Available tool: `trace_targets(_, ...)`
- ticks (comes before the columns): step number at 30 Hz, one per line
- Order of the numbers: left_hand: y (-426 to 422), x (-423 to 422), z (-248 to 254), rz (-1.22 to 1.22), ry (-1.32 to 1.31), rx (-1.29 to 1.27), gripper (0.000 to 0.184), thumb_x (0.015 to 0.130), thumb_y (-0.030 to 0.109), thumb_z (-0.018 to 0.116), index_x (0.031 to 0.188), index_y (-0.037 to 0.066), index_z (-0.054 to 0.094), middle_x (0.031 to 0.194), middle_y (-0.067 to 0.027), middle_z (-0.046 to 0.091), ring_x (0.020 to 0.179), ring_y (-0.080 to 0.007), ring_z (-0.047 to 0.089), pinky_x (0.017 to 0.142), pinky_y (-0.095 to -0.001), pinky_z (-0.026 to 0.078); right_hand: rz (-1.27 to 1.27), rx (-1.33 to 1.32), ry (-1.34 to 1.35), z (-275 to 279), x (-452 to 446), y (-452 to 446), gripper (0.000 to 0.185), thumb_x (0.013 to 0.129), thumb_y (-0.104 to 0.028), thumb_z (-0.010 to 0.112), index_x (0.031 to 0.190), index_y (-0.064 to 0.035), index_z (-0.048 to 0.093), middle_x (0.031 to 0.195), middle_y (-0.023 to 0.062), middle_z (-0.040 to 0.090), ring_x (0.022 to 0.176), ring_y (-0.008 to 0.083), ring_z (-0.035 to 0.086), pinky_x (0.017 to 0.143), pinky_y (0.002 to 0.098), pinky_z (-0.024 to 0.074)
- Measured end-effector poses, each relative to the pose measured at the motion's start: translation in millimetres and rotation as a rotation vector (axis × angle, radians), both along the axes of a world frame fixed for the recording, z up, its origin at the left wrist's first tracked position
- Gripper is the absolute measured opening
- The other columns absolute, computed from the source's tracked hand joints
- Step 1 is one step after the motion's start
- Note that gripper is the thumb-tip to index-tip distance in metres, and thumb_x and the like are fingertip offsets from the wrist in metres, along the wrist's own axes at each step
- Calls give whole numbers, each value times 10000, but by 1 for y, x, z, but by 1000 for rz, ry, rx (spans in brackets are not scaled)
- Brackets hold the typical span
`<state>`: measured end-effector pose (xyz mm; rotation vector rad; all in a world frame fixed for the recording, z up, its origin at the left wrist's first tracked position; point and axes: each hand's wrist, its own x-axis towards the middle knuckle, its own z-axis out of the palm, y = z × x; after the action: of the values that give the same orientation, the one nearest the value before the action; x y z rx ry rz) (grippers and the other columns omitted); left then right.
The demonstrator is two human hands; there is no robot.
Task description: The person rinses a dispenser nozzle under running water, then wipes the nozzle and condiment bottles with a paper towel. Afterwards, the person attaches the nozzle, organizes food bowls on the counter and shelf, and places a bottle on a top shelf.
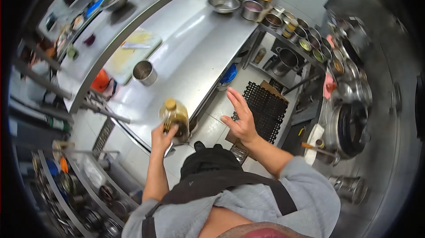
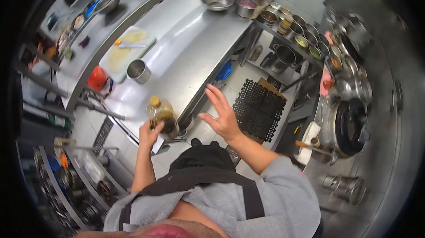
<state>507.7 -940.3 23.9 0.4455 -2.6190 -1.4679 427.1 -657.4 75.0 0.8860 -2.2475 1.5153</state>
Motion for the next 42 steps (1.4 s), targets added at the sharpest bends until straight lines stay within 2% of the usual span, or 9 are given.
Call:
trace_targets(4,-11,45,-5,-160,-95,-18,252,815,200,734,924,-22,685,724,-84,675,664,-132,596,650,-306,487,200,-169,142,15,4,-62,596,867,-289,673,1352,7,490,1400,163,482,1338,340,418,1090,430,345)
trace_targets(6,-9,62,10,-150,-178,80,246,827,191,723,906,-35,666,734,-63,667,668,-129,570,635,-286,466,508,186,492,-27,25,-108,480,859,-241,676,1250,14,566,1340,160,518,1310,321,449,1086,426,352)
trace_targets(9,-38,98,-4,-152,-198,84,185,850,110,693,956,-38,659,806,-75,684,729,-106,598,680,-258,471,553,17,343,-20,47,-126,370,859,-211,670,1158,0,613,1276,162,549,1265,336,481,1068,432,375)
trace_targets(11,-55,129,-11,5,-51,389,214,839,133,703,935,-52,656,797,-81,679,719,-121,594,680,-269,469,411,-134,374,8,59,-124,336,879,-208,647,1158,-22,618,1251,155,567,1236,335,497,1054,440,390)
trace_targets(13,-70,139,10,1,-98,248,231,828,143,715,946,-49,665,804,-73,679,721,-122,589,672,-273,468,323,-118,149,-8,65,-128,349,860,-172,672,1183,-49,630,1259,165,581,1222,318,524,1037,432,425)
trace_targets(21,-187,228,18,17,-52,153,315,811,274,748,982,13,701,753,-100,694,685,-118,622,663,-305,512,176,701,-499,-107,156,-153,361,849,-321,684,1072,-39,700,1024,196,680,964,348,648,837,402,512)
trace_targets(23,-217,251,8,47,5,199,316,810,281,749,964,9,700,758,-101,695,685,-131,630,668,-308,516,227,603,-420,-118,182,-183,347,833,-295,701,1044,-19,710,941,192,701,821,305,695,758,372,540)
trace_targets(34,-326,383,-7,496,-137,95,392,784,353,743,956,4,700,807,-198,688,734,-277,681,690,-379,513,542,578,-222,-102,171,-417,320,854,-250,670,1060,-6,690,975,199,684,866,346,664,771,405,525)
trace_targets(42,-377,406,-25,666,-75,144,446,764,379,747,987,-5,705,870,-220,700,824,-309,699,748,-385,522,763,997,-218,-158,186,-472,390,874,-331,632,1083,-6,685,986,210,687,945,371,656,835,418,522)
